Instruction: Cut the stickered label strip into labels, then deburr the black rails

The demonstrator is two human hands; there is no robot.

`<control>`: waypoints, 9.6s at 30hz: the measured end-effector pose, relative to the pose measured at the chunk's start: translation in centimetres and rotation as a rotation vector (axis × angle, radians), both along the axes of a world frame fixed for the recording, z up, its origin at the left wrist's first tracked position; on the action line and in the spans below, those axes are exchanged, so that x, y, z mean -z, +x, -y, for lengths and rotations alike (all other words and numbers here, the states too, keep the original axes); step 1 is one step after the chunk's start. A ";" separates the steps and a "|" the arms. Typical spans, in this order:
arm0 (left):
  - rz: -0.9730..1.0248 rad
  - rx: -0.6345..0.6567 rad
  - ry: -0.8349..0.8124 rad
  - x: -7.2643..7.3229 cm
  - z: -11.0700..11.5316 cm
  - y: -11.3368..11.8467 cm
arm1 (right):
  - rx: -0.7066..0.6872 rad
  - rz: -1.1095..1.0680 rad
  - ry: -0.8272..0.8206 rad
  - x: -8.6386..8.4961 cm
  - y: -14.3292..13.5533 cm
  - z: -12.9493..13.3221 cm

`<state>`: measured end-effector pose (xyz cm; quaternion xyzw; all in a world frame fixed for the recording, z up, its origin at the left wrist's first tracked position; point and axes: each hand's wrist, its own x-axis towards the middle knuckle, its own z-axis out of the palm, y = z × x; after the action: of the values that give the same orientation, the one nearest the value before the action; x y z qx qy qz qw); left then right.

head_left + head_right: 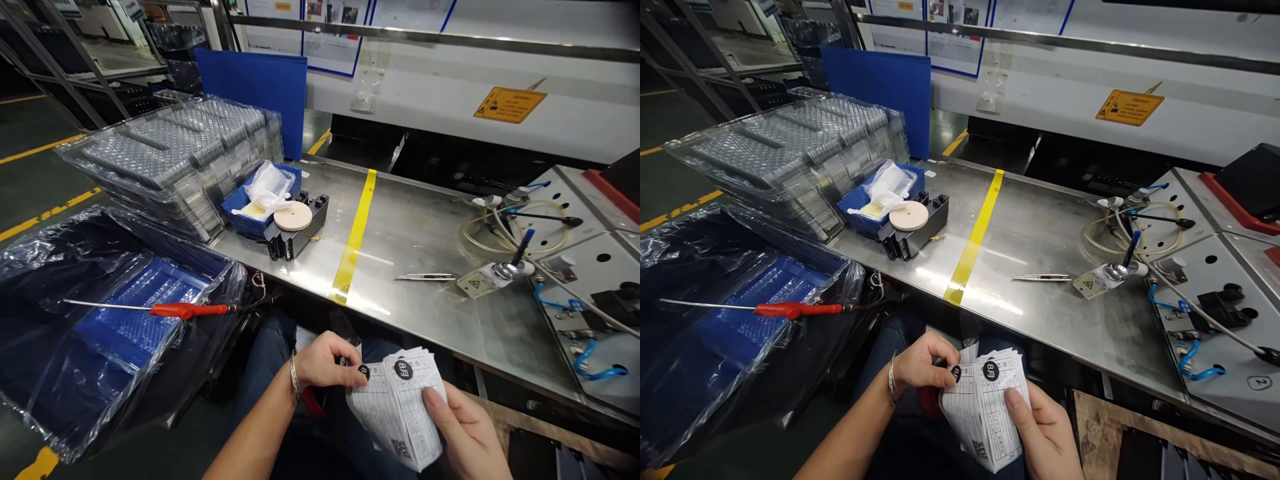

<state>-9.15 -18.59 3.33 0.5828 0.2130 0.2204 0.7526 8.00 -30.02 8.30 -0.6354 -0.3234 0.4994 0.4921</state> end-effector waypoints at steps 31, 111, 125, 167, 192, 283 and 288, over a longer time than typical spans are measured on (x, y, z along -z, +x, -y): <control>-0.008 -0.360 0.077 -2.0 1.6 1.9 | -0.293 0.187 0.060 1.1 -0.1 0.1; -0.221 -0.259 -0.162 -3.3 2.2 1.2 | -0.276 0.036 0.133 2.3 0.2 -1.0; -0.312 -0.378 0.076 -3.3 2.4 1.5 | -0.068 -0.019 -0.022 1.7 0.0 -0.7; -0.291 -0.506 0.292 -3.0 3.3 2.3 | -0.211 -0.035 0.024 3.4 0.5 -0.6; -0.009 -0.186 -0.181 -2.5 2.1 -1.4 | 0.401 0.026 0.037 3.9 3.7 -0.7; -0.119 -0.178 -0.044 -3.4 1.5 -2.9 | 0.086 -0.044 -0.087 3.5 3.4 -1.5; -0.266 -0.262 0.102 -3.3 2.3 0.1 | -0.292 -0.111 0.008 4.1 0.1 -1.3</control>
<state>-9.05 -20.86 6.61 0.6117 0.3733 0.2478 0.6520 8.10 -28.68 4.23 -0.5510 -0.3867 0.5989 0.4338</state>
